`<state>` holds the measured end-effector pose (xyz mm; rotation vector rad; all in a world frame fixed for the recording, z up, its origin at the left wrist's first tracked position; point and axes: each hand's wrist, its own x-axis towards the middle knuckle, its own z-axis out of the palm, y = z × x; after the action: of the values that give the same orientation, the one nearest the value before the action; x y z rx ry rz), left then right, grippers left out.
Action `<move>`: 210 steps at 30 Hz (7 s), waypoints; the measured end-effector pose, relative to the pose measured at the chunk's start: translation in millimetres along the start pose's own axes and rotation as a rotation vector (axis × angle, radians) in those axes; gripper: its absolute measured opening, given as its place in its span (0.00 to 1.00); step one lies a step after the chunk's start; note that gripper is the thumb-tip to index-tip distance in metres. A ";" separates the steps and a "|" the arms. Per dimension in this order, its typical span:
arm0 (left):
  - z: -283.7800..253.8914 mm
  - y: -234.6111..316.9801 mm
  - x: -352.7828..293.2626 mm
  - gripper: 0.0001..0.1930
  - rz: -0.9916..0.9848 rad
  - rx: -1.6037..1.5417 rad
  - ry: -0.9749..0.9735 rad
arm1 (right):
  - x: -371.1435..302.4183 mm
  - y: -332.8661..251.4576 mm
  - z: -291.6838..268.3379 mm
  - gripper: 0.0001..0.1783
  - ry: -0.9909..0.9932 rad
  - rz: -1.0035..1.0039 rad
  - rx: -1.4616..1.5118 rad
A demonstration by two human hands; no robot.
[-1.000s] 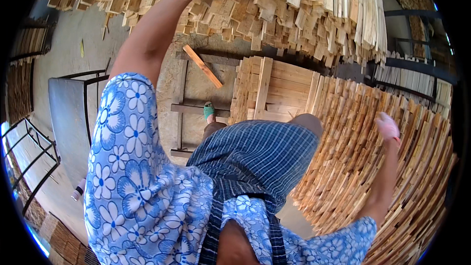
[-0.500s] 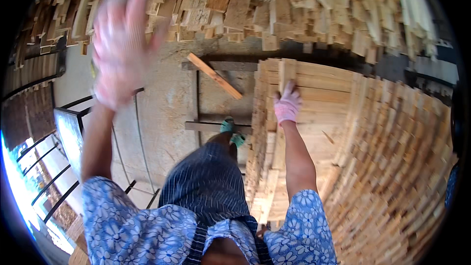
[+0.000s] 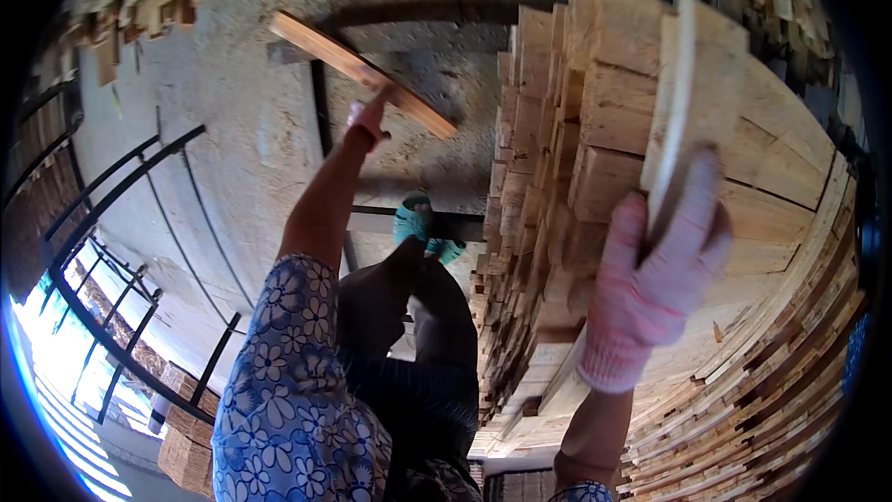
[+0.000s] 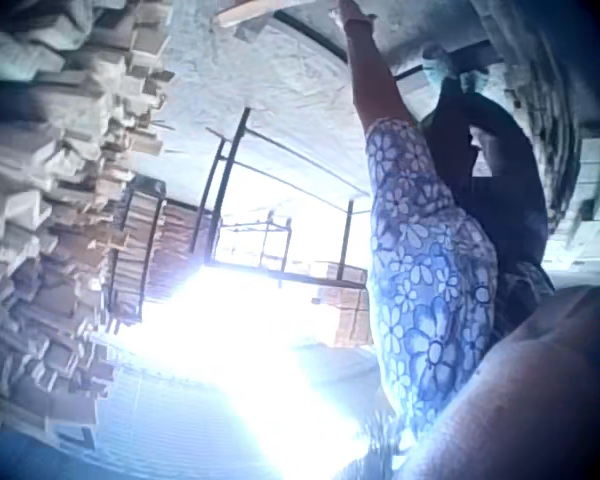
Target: The person picks up wooden planks from a large pile and stacks them onto a metal rack. They repeatedly grab planks, carry them to the rack, and arrange them in a neat stack.
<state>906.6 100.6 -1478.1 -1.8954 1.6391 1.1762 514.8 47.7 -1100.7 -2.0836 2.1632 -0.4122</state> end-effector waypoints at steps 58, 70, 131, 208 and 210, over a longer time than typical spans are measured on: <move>-240.9 712.8 -123.0 0.39 0.879 0.572 0.214 | -109.6 358.5 -139.5 0.46 -0.106 1.104 0.157; -163.6 638.2 -269.1 0.47 0.839 0.822 0.013 | -101.1 336.8 -128.4 0.51 -0.200 0.802 -0.032; -193.1 643.5 -186.8 0.38 1.107 0.535 0.196 | -138.2 326.6 -161.9 0.29 0.185 0.609 0.133; -328.4 63.4 -517.8 0.34 -0.104 -0.378 -0.121 | -87.6 -196.0 -178.8 0.26 -0.456 0.063 0.977; -351.5 81.6 -504.3 0.33 -0.069 -0.420 -0.154 | -78.9 -217.7 -171.4 0.28 -0.628 0.114 0.912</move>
<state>964.6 138.0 -861.9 -2.0179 1.3099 1.6938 683.2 141.6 -886.7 -1.3203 1.3341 -0.5093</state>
